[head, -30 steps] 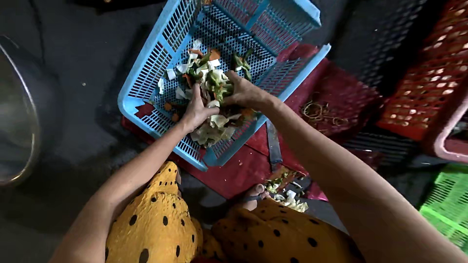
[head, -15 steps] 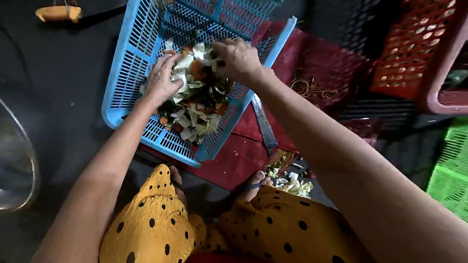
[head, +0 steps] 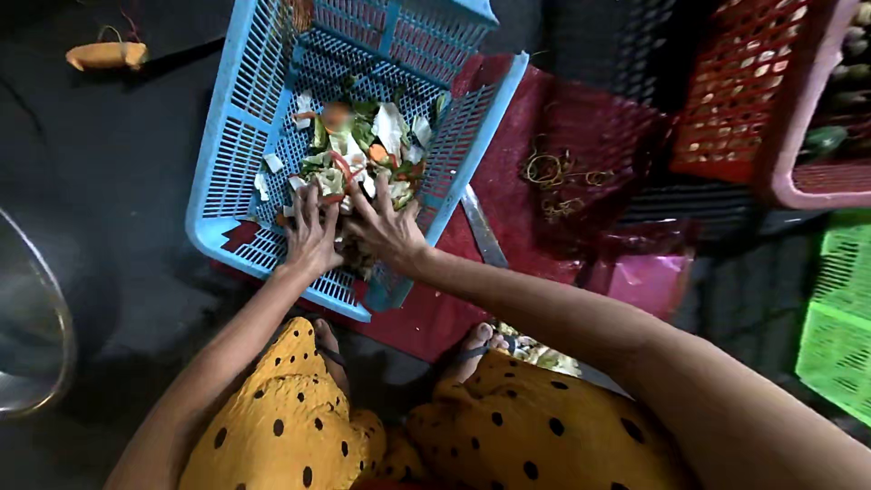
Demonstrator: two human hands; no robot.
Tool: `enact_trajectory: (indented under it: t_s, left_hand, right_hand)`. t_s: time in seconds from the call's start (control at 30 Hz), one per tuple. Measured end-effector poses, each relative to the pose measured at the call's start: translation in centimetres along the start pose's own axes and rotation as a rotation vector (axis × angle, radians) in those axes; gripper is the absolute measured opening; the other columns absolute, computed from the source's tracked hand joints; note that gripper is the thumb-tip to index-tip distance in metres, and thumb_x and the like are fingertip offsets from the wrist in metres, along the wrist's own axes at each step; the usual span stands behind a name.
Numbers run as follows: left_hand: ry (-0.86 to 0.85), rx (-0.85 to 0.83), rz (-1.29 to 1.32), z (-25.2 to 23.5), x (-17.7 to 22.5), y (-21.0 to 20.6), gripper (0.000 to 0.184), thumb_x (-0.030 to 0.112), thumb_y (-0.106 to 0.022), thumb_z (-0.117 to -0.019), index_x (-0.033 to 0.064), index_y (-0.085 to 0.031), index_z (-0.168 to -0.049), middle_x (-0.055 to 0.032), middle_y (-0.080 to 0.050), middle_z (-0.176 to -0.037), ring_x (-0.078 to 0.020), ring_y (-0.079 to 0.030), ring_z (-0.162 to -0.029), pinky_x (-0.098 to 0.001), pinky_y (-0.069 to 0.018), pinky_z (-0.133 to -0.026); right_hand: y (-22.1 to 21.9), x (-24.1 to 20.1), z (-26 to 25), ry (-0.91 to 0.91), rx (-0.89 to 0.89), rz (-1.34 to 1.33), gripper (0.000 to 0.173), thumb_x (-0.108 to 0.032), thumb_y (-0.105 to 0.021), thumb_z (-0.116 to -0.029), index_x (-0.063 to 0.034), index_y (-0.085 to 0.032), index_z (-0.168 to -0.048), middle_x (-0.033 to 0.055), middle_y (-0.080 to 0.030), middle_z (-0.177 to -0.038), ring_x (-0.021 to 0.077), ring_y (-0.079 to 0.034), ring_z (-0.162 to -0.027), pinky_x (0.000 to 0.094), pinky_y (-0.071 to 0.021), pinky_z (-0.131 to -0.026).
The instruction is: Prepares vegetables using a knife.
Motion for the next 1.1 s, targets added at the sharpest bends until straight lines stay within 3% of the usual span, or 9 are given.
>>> enact_trajectory:
  t_s: [0.07,0.13,0.27,0.37,0.47,0.6,0.73,0.83,1.1]
  left_hand:
    - [-0.007,0.112,-0.005,-0.8,0.0,0.3,0.107,0.026,-0.091,-0.0648,0.0103,-0.039,-0.157,-0.0287,-0.008,-0.168,-0.0548,-0.021,-0.15,-0.0646,-0.0522,-0.091]
    - [-0.022,0.194,0.088,-1.6,0.1,1.8,0.093,0.008,-0.084,-0.0715,0.0123,-0.044,-0.155,-0.0305,-0.023,-0.163,-0.057,-0.034,-0.142,-0.0639,-0.054,-0.087]
    - [-0.06,0.241,0.284,-3.1,-1.2,5.6,0.047,0.005,-0.07,-0.0898,0.0079,-0.062,-0.136,-0.0258,-0.058,-0.137,-0.0447,-0.061,-0.12,-0.0598,-0.0521,-0.096]
    - [-0.066,0.112,0.351,-2.7,-0.7,6.7,0.042,0.002,-0.067,-0.0923,0.0019,-0.062,-0.134,-0.0248,-0.054,-0.143,-0.0408,-0.058,-0.126,-0.0567,-0.0491,-0.104]
    - [-0.056,-0.086,0.217,-1.1,0.6,6.2,0.051,0.01,-0.07,-0.092,0.0043,-0.058,-0.142,-0.0264,-0.046,-0.151,-0.0463,-0.053,-0.131,-0.0644,-0.0461,-0.104]
    - [0.01,-0.245,0.048,0.5,2.3,7.2,0.04,0.021,-0.056,-0.1031,0.0164,-0.061,-0.142,-0.023,-0.046,-0.155,-0.0467,-0.052,-0.133,-0.069,-0.0429,-0.102]
    - [0.016,-0.066,0.027,0.3,2.6,10.3,0.032,0.025,-0.051,-0.1061,0.0152,-0.07,-0.13,-0.0157,-0.056,-0.148,-0.0403,-0.06,-0.126,-0.0654,-0.0479,-0.096]
    - [-0.056,0.125,0.218,-0.8,2.5,12.4,0.033,0.024,-0.053,-0.106,0.0114,-0.067,-0.133,-0.0131,-0.064,-0.137,-0.033,-0.067,-0.115,-0.0583,-0.0527,-0.093]
    - [-0.421,0.346,0.532,-4.6,5.6,16.2,0.051,0.017,-0.061,-0.1017,0.0024,-0.049,-0.15,-0.0165,-0.059,-0.142,-0.0225,-0.062,-0.124,-0.0358,-0.0498,-0.106]
  right_hand:
    - [1.2,0.5,-1.7,-0.033,-0.007,0.025,0.076,0.015,-0.061,-0.0896,-0.0259,-0.047,-0.152,0.0234,-0.015,-0.168,0.064,-0.028,-0.141,0.0721,-0.0513,-0.076]
    - [2.8,1.8,-2.7,-0.046,0.088,-0.087,0.062,0.01,-0.06,-0.092,-0.0201,-0.054,-0.146,0.0292,-0.032,-0.158,0.0595,-0.048,-0.126,0.0616,-0.0566,-0.069]
    - [6.4,5.3,-3.3,-0.069,0.104,-0.429,0.059,-0.014,-0.079,-0.0825,-0.0199,-0.061,-0.139,0.0278,-0.051,-0.142,0.0511,-0.06,-0.113,0.0676,-0.053,-0.08]
    - [8.6,5.8,-2.2,0.111,0.011,-0.588,0.067,-0.022,-0.088,-0.0782,-0.0127,-0.06,-0.139,0.0241,-0.047,-0.149,0.045,-0.055,-0.126,0.0642,-0.0488,-0.097]
    - [11.3,7.0,-1.9,0.161,-0.066,-0.813,0.053,-0.018,-0.076,-0.0923,-0.009,-0.059,-0.142,0.019,-0.056,-0.145,0.0351,-0.057,-0.128,0.0571,-0.0469,-0.103]
    - [11.8,12.6,-5.9,-0.262,0.231,-0.717,0.03,-0.012,-0.051,-0.1029,-0.0028,-0.067,-0.127,0.023,-0.067,-0.125,0.0399,-0.064,-0.117,0.061,-0.0489,-0.099]
    - [8.0,14.4,-8.9,-0.475,0.168,-0.632,0.047,-0.028,-0.06,-0.0996,-0.0023,-0.056,-0.139,0.0288,-0.056,-0.139,0.0497,-0.057,-0.125,0.0713,-0.046,-0.096]
    - [6.8,14.2,-9.1,-0.495,0.15,-0.702,0.051,-0.029,-0.065,-0.0971,-0.0063,-0.055,-0.141,0.0286,-0.061,-0.132,0.0495,-0.059,-0.122,0.0703,-0.0461,-0.096]
    - [14.8,10.5,-3.0,-0.087,0.403,-0.564,0.029,-0.016,-0.066,-0.096,0.0014,-0.065,-0.119,0.0238,-0.07,-0.107,0.0434,-0.068,-0.102,0.0641,-0.0512,-0.088]
Point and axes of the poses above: each hand's wrist, its own z-axis away from the middle knuckle, its own y-axis out of the back of the hand, x = y × z, the point moved 5 cm from there along -z, towards the middle knuckle
